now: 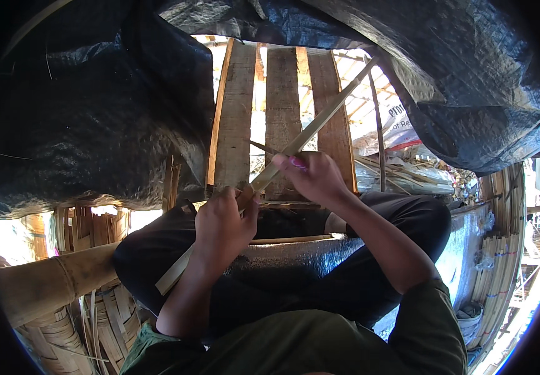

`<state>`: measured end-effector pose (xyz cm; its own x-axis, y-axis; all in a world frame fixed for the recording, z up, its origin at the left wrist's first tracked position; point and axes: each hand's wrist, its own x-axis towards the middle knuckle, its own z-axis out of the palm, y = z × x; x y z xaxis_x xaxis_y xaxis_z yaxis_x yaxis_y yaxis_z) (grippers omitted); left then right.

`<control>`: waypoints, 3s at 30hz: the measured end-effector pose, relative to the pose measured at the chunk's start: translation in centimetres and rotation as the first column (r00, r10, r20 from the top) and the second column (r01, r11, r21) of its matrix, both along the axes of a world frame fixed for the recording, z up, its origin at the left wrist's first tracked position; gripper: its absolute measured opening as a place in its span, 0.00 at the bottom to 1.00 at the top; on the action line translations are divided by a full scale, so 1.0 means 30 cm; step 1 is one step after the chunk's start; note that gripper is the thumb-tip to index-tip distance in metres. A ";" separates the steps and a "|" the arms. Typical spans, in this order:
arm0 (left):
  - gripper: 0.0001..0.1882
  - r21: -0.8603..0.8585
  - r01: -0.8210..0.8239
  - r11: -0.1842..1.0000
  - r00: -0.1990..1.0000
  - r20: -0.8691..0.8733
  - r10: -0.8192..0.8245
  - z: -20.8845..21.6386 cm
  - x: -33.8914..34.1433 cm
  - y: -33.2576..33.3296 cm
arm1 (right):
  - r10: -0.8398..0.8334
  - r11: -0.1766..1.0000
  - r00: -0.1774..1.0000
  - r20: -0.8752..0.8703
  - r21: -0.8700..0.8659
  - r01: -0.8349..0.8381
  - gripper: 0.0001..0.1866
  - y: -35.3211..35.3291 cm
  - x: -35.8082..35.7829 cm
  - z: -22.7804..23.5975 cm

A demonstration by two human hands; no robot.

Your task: The person shaves and whittles a bamboo strip using a small knife.

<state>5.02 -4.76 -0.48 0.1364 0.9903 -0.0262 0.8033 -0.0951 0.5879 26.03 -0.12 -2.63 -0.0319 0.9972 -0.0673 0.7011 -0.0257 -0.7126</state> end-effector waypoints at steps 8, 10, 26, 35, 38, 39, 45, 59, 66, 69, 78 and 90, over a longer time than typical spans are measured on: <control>0.20 0.150 0.114 0.982 0.992 -0.065 -0.105 0.040 -0.013 -0.051 | -0.193 0.963 0.957 -0.216 -0.227 0.143 0.21 0.031 -0.016 -0.039; 0.22 0.319 0.198 0.927 0.967 -0.218 -0.131 0.126 -0.033 -0.104 | -0.257 0.949 0.942 -0.214 -0.239 0.204 0.21 0.045 -0.004 -0.032; 0.25 -0.109 0.189 0.976 0.868 -0.447 -0.218 0.203 -0.013 -0.005 | -0.337 0.920 0.908 -0.248 -0.291 0.262 0.21 0.119 -0.015 -0.029; 0.20 -0.173 0.152 0.973 0.976 -0.128 -0.175 -0.011 -0.018 0.148 | -0.089 0.976 0.992 -0.088 -0.205 0.069 0.25 0.093 -0.034 0.005; 0.20 -0.086 0.130 0.988 0.990 0.059 -0.125 -0.002 -0.035 0.119 | 0.133 0.989 0.987 -0.095 -0.045 -0.138 0.22 -0.011 -0.016 0.040; 0.20 -0.093 0.126 0.988 0.991 0.056 -0.121 -0.002 -0.050 0.119 | 0.136 0.989 0.986 -0.099 -0.052 -0.142 0.22 -0.040 -0.013 0.052; 0.19 -0.105 0.071 0.992 0.993 -0.084 -0.080 0.020 -0.041 0.087 | 0.157 0.916 0.985 0.067 -0.383 -0.120 0.16 -0.027 -0.026 0.073; 0.25 -0.202 0.077 0.976 0.996 0.051 -0.068 0.016 -0.021 0.133 | 0.035 0.887 0.942 0.334 0.425 -0.184 0.14 -0.026 -0.052 -0.097; 0.22 -0.160 0.067 0.985 0.992 -0.093 -0.083 0.051 0.011 0.078 | -0.177 0.688 0.769 0.615 0.636 -0.350 0.05 -0.073 -0.023 -0.177; 0.20 -0.051 0.127 0.991 0.991 -0.032 -0.129 0.037 -0.011 0.074 | -0.270 0.469 0.649 0.711 0.686 -0.557 0.04 -0.014 0.029 -0.166; 0.20 -0.099 0.098 0.990 0.995 0.006 -0.098 0.017 0.005 0.087 | -0.284 0.531 0.600 0.748 0.644 -0.551 0.04 -0.014 -0.021 -0.163; 0.21 -0.129 0.111 0.985 0.994 0.003 -0.112 0.048 -0.033 0.059 | -0.417 0.626 0.616 0.668 0.702 -0.338 0.14 -0.026 -0.047 -0.132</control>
<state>4.04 -2.98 0.95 0.2455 0.9572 -0.1533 0.7944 -0.1079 0.5978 24.61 -0.91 -6.58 -0.3090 0.6824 0.6625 0.9476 0.1613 0.2758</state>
